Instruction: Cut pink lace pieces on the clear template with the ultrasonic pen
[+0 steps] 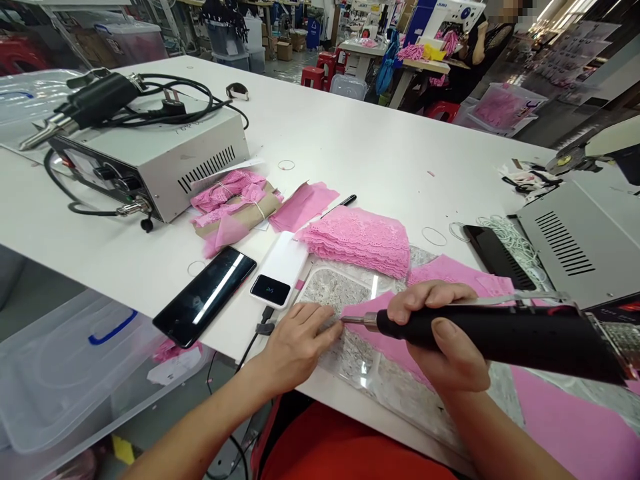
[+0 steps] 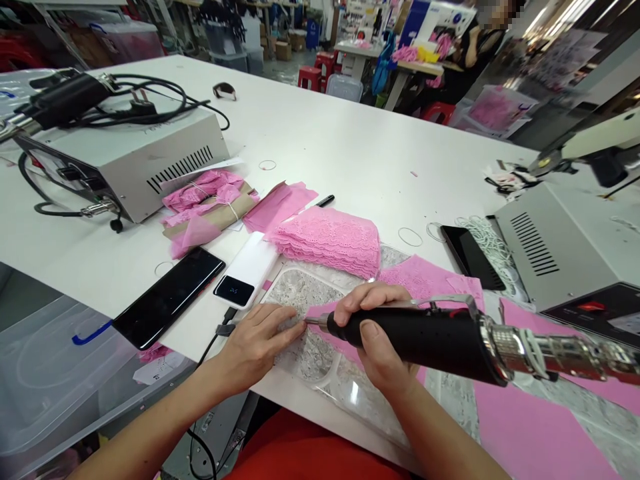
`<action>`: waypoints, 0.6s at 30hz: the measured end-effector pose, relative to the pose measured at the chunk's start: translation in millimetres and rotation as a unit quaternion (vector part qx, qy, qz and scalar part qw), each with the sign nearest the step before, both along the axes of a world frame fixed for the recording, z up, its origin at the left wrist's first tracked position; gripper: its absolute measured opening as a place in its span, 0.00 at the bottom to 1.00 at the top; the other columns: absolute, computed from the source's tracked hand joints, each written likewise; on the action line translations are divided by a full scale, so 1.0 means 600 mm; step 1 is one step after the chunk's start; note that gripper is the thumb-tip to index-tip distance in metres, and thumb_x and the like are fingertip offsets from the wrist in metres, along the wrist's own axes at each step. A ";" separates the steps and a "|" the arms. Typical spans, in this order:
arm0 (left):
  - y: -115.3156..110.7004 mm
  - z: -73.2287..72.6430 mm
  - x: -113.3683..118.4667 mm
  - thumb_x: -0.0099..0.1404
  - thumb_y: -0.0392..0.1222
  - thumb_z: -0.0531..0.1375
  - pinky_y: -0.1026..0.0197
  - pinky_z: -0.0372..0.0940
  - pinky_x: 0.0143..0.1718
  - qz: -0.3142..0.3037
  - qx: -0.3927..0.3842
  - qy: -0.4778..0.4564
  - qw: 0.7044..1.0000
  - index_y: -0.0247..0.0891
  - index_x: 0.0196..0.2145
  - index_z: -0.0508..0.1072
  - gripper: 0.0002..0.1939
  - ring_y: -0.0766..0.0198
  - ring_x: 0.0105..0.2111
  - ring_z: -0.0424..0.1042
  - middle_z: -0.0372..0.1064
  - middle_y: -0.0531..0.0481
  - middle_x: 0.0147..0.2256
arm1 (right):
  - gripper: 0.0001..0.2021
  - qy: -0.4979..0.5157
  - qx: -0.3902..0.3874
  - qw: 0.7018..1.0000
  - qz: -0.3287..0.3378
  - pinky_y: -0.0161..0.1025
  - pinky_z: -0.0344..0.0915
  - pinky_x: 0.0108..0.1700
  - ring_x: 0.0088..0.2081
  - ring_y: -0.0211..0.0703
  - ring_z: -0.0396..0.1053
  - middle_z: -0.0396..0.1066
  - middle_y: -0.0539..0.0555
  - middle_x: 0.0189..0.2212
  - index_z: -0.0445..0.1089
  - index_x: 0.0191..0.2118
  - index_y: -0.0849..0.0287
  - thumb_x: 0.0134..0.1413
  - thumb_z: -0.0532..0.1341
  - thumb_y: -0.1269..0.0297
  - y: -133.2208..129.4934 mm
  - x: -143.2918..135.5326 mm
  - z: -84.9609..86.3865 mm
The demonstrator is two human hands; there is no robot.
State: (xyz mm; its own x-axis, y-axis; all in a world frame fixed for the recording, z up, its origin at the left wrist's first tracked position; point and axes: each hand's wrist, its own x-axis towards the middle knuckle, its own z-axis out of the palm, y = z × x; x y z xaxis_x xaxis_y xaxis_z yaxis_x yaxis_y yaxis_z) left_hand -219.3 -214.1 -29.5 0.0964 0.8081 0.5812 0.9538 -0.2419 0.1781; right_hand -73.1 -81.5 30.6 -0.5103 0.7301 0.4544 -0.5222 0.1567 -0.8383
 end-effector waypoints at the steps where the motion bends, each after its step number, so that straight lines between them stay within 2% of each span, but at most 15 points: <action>1: 0.000 0.000 0.000 0.66 0.25 0.49 0.57 0.64 0.37 -0.002 -0.001 0.000 1.000 0.34 0.44 0.70 0.14 0.59 0.38 0.68 0.70 0.42 0.40 | 0.04 -0.002 0.003 1.000 0.000 0.38 0.70 0.29 0.26 0.36 0.69 0.66 0.48 0.28 0.68 0.35 0.56 0.53 0.63 0.65 0.000 0.000 0.000; 6: -0.001 0.002 -0.001 0.65 0.25 0.50 0.57 0.64 0.37 -0.009 -0.002 -0.001 1.000 0.33 0.45 0.70 0.15 0.59 0.37 0.68 0.70 0.42 0.39 | 0.04 0.000 0.003 1.000 -0.003 0.39 0.70 0.28 0.25 0.36 0.68 0.65 0.48 0.28 0.68 0.35 0.56 0.53 0.63 0.65 0.000 -0.002 0.001; 12: -0.001 -0.001 -0.001 0.62 0.23 0.47 0.56 0.66 0.39 0.006 0.000 0.013 1.000 0.35 0.51 0.68 0.23 0.59 0.40 0.69 0.70 0.41 0.42 | 0.05 0.013 -0.009 0.998 -0.064 0.40 0.68 0.28 0.24 0.36 0.67 0.66 0.49 0.28 0.69 0.34 0.56 0.49 0.62 0.65 0.015 0.002 0.003; 18: 0.000 0.002 0.001 0.60 0.21 0.47 0.55 0.65 0.38 0.017 -0.017 0.016 1.000 0.35 0.48 0.70 0.23 0.58 0.39 0.69 0.70 0.42 0.42 | 0.05 0.011 -0.006 0.997 -0.073 0.40 0.68 0.27 0.24 0.36 0.67 0.66 0.49 0.28 0.69 0.34 0.55 0.48 0.62 0.65 0.020 -0.004 -0.003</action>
